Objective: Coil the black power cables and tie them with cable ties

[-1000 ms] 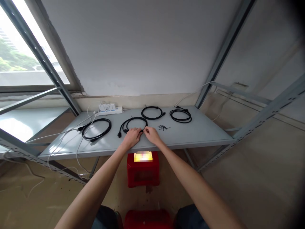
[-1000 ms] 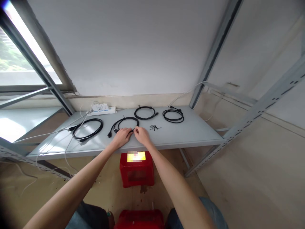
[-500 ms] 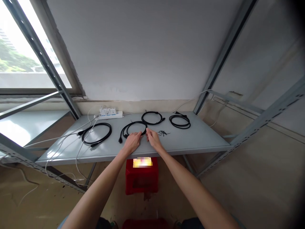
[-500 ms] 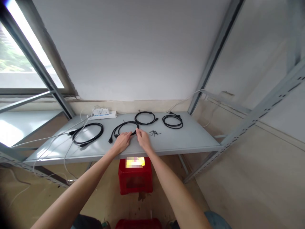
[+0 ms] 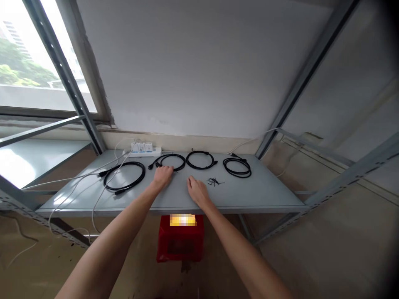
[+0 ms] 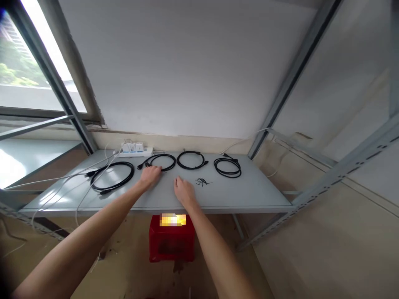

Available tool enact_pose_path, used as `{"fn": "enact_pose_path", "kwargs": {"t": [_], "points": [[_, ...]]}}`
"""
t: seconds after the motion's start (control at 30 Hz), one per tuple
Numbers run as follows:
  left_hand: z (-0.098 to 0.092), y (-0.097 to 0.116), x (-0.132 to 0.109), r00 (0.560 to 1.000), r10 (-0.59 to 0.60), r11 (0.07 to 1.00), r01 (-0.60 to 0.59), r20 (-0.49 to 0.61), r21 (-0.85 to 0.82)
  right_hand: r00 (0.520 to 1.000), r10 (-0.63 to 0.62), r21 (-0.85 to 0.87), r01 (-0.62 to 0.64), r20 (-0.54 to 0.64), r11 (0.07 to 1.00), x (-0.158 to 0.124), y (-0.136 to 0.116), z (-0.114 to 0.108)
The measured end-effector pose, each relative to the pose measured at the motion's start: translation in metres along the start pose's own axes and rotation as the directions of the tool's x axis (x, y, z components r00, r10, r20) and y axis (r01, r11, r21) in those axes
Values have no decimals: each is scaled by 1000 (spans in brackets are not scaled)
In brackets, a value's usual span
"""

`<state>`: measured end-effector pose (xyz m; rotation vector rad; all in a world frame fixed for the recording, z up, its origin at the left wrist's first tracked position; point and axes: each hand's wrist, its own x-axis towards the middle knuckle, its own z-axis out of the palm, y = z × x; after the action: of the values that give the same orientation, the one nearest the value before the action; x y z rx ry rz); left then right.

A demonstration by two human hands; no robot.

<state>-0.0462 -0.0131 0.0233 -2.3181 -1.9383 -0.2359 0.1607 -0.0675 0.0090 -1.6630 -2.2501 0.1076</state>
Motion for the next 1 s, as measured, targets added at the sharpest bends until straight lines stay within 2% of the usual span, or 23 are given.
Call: {"fn": "enact_pose_path", "kwargs": {"t": [0.1,0.2,0.3,0.43,0.63,0.77,0.9,1.0], "points": [[3,-3,5,998,-55,998,55,-4,-12,1000,-5,-21,5,10,1000,0,0,-1],[11,4,2,997,-69,995,66,-35,-69,1000,-10,-30,10,2,1000,1,1,0],[21,12,-5,994,-6,992,-8,-109,-123,1000,-5,-32,6,15,999,1,2,1],[27,18,-18,988,47,994,-60,-149,-86,1000,-5,-36,6,3,999,1,2,2],[31,27,-43,989,87,982,-106,-120,-159,1000,-6,-24,6,3,1000,0,0,-1],[33,33,-56,995,27,984,-44,-100,-173,1000,5,-23,-5,5,1000,0,1,-5],[35,35,-59,995,-15,986,-3,-104,-168,1000,7,3,-7,3,1000,-2,-1,-4],[36,34,-56,995,-4,986,-13,-102,-166,998,-16,69,20,-56,997,-5,-2,-2]]}}
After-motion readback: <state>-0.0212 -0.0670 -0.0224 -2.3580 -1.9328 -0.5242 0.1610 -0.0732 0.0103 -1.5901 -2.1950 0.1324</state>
